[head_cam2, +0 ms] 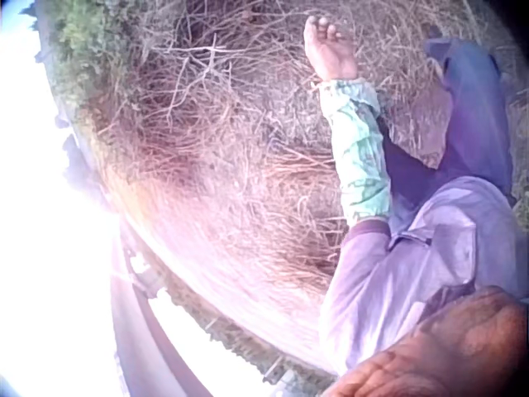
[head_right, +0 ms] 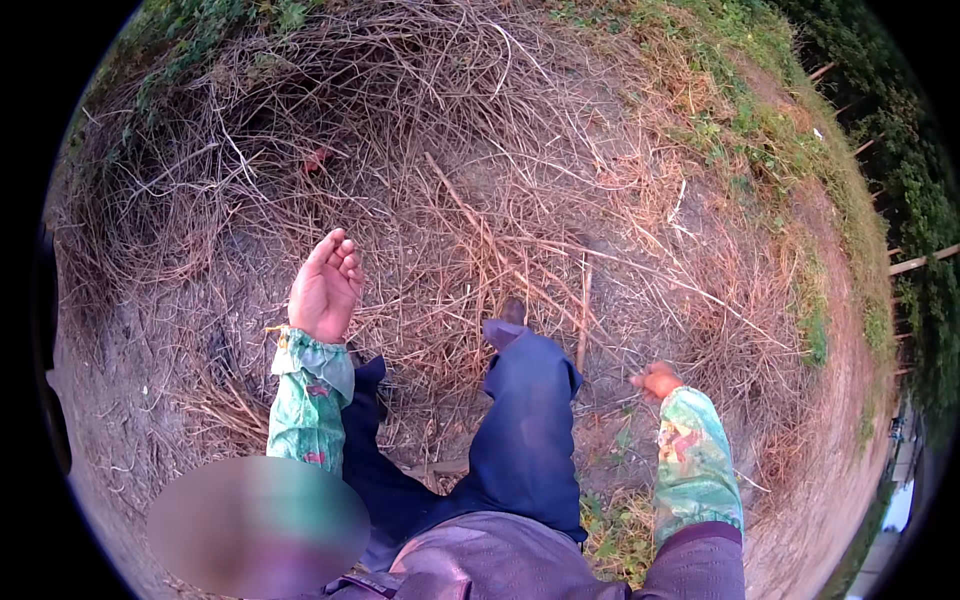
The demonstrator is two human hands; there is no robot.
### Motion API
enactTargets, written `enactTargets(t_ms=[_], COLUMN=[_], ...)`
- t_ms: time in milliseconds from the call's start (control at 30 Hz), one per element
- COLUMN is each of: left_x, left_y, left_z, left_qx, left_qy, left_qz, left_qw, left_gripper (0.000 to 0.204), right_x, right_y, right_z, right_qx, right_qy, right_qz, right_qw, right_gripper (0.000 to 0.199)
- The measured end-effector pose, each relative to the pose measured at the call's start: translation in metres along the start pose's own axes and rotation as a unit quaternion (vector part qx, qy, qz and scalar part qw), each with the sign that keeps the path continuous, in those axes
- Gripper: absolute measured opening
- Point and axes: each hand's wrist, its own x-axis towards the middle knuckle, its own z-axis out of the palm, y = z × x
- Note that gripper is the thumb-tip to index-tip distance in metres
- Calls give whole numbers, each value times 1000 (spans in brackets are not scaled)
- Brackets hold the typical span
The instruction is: The person sits on the ground and repeatedly picks up dry sticks and twigs from a large pile, breaking them by hand and tossing them aside. The person handles the sticks one at a time or in small handfuls, breaking them into smaller pieces and discarding them.
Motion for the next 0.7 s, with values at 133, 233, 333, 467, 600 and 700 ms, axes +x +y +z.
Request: enactTargets(t_ms=[133, 233, 333, 467, 600, 700], left_x=[-2, -3, 0, -1, -6, 5], left_y=[11, 20, 19, 21, 30, 19], left_z=[-2, -7, -8, -6, 3, 13], left_qx=[1, -15, -25, 10, 187, 432], left_qy=[4, 10, -6, 25, 71, 31], left_qz=[25, 40, 38, 95, 162, 243], left_qw=[1000, 999, 999, 995, 966, 868], left_gripper=[17, 18, 17, 20, 21, 24], right_x=[21, -2, -10, -49, -154, -257], right_y=[-156, -262, -317, -364, -408, -422], right_z=[30, 84, 89, -21, -146, -198], right_qx=[-189, -282, -327, -424, -551, -556], right_qy=[64, 213, 349, 452, 483, 591], right_qz=[-118, -212, -305, -336, -374, -377], right_qw=[973, 911, 824, 710, 568, 446], right_gripper=[35, 25, 22, 21, 19, 17])
